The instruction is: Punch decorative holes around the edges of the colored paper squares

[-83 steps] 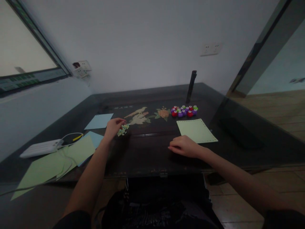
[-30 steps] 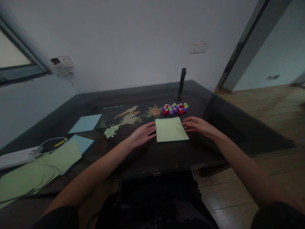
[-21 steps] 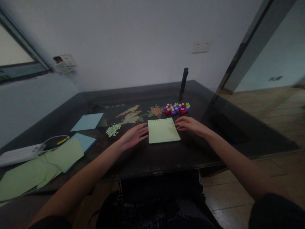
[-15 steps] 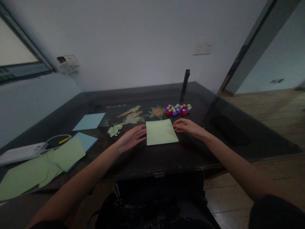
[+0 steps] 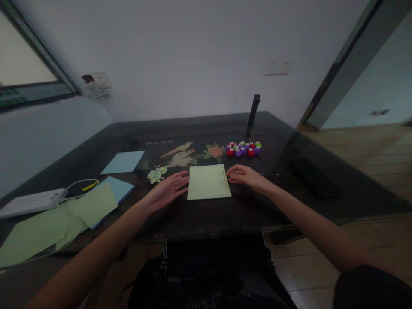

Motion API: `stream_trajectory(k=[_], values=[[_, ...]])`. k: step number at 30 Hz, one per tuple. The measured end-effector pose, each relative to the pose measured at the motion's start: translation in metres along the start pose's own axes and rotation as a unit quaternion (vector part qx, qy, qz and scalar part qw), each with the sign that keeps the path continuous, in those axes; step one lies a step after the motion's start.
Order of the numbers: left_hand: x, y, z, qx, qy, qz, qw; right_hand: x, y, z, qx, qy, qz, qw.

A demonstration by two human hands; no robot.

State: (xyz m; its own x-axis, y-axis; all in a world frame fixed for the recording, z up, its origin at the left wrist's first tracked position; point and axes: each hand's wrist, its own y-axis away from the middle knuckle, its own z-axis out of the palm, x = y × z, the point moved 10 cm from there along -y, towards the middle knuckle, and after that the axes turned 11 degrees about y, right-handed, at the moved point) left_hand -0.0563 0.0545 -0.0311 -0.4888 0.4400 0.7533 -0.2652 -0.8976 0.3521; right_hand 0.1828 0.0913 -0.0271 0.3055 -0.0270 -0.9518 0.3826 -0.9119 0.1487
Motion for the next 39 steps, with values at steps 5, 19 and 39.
stream_trajectory(k=[5, 19, 39], values=[[0.004, 0.007, -0.012, -0.001, -0.024, 0.008, 1.0, -0.001, -0.008, 0.013, -0.005, 0.001, -0.003, 1.0], [0.051, 0.0, 0.025, -0.03, -0.205, 0.139, 0.968, -0.031, -0.014, -0.081, 0.14, 0.107, -0.106, 0.979], [-0.013, -0.219, 0.203, 0.077, -0.679, 0.339, 0.647, 0.008, -0.096, -0.175, 0.289, 0.579, -0.007, 0.763]])
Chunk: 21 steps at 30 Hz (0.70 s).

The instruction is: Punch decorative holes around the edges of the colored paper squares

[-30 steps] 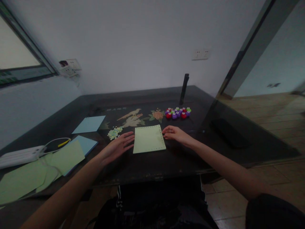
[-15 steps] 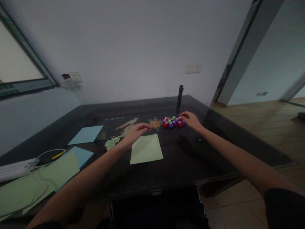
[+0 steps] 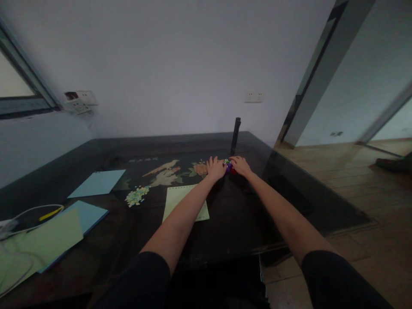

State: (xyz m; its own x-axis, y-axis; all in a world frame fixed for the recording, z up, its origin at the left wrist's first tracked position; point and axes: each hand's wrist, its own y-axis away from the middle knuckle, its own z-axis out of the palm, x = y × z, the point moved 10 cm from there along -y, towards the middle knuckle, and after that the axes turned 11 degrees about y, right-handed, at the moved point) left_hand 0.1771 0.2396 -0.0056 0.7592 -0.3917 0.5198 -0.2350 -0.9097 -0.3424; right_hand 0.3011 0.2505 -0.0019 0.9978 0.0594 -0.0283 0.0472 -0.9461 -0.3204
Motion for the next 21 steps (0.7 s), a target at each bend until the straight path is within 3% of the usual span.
stream_trajectory(k=[3, 10, 21], values=[[-0.005, 0.003, 0.009, -0.019, -0.018, 0.0, 1.0, -0.008, 0.0, 0.007, -0.004, -0.001, -0.012, 1.0], [0.007, 0.006, 0.009, 0.0, -0.035, 0.063, 0.997, -0.015, 0.003, 0.007, 0.01, -0.005, -0.015, 1.0], [0.002, 0.008, 0.007, -0.056, -0.06, 0.155, 0.985, -0.027, 0.004, 0.013, 0.0, -0.005, -0.009, 1.0]])
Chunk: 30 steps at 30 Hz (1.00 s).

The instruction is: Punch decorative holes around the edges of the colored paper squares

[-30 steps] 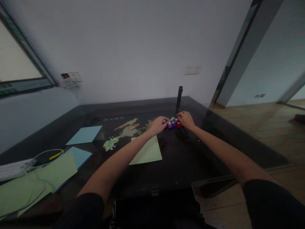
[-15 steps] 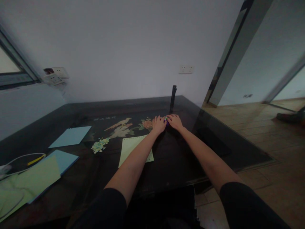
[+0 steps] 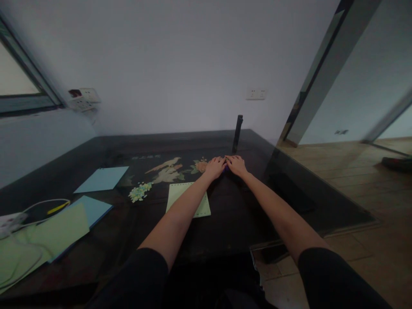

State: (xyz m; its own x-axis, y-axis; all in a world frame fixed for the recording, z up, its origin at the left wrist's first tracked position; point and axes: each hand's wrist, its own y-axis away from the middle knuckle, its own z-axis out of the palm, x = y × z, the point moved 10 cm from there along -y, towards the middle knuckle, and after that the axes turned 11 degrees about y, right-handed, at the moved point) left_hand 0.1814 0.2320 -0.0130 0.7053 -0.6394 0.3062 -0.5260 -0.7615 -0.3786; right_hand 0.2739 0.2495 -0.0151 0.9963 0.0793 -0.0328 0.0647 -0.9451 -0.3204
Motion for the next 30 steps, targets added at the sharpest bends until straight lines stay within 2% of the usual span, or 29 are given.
stream_trajectory(k=[3, 8, 18, 24, 30], values=[[-0.009, 0.001, -0.002, -0.021, -0.013, 0.028, 0.999, -0.011, 0.0, -0.001, -0.003, 0.003, -0.005, 1.0], [-0.039, 0.01, -0.012, -0.066, 0.003, 0.037, 0.997, -0.042, 0.001, -0.002, -0.001, 0.004, -0.02, 1.0], [-0.111, 0.061, -0.053, -0.068, 0.032, 0.019, 0.997, -0.139, -0.005, 0.003, -0.004, -0.009, -0.072, 0.997], [-0.132, 0.097, -0.084, -0.042, 0.076, -0.013, 0.996, -0.192, -0.007, 0.004, -0.009, -0.018, -0.107, 0.994], [-0.14, 0.119, -0.102, -0.018, 0.089, -0.052, 0.995, -0.223, -0.005, 0.008, -0.039, -0.024, -0.123, 0.991]])
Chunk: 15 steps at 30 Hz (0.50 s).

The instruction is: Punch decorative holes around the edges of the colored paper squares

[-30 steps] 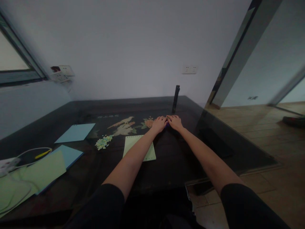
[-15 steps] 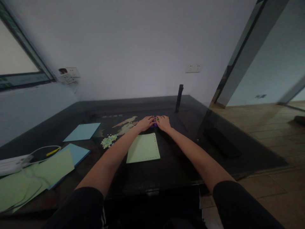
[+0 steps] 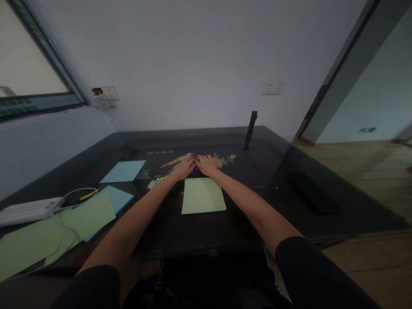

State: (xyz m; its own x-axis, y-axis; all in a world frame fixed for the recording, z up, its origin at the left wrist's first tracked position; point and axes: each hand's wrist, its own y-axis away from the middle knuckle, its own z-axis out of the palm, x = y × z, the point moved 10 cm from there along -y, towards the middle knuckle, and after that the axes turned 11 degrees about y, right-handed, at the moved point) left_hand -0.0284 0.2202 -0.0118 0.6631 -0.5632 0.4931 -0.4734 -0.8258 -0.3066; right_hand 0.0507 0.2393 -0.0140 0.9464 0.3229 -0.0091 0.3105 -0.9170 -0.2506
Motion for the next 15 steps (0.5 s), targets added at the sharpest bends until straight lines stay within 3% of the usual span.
stream_trajectory(k=[6, 15], values=[[-0.0043, 0.0065, -0.0032, 0.044, 0.009, -0.026, 0.999, -0.0072, -0.0034, 0.0027, -0.002, -0.001, -0.007, 1.0], [-0.0025, 0.0023, -0.0002, 0.027, -0.026, -0.015, 0.999, -0.0055, -0.0032, -0.0004, 0.008, -0.003, -0.027, 1.0]])
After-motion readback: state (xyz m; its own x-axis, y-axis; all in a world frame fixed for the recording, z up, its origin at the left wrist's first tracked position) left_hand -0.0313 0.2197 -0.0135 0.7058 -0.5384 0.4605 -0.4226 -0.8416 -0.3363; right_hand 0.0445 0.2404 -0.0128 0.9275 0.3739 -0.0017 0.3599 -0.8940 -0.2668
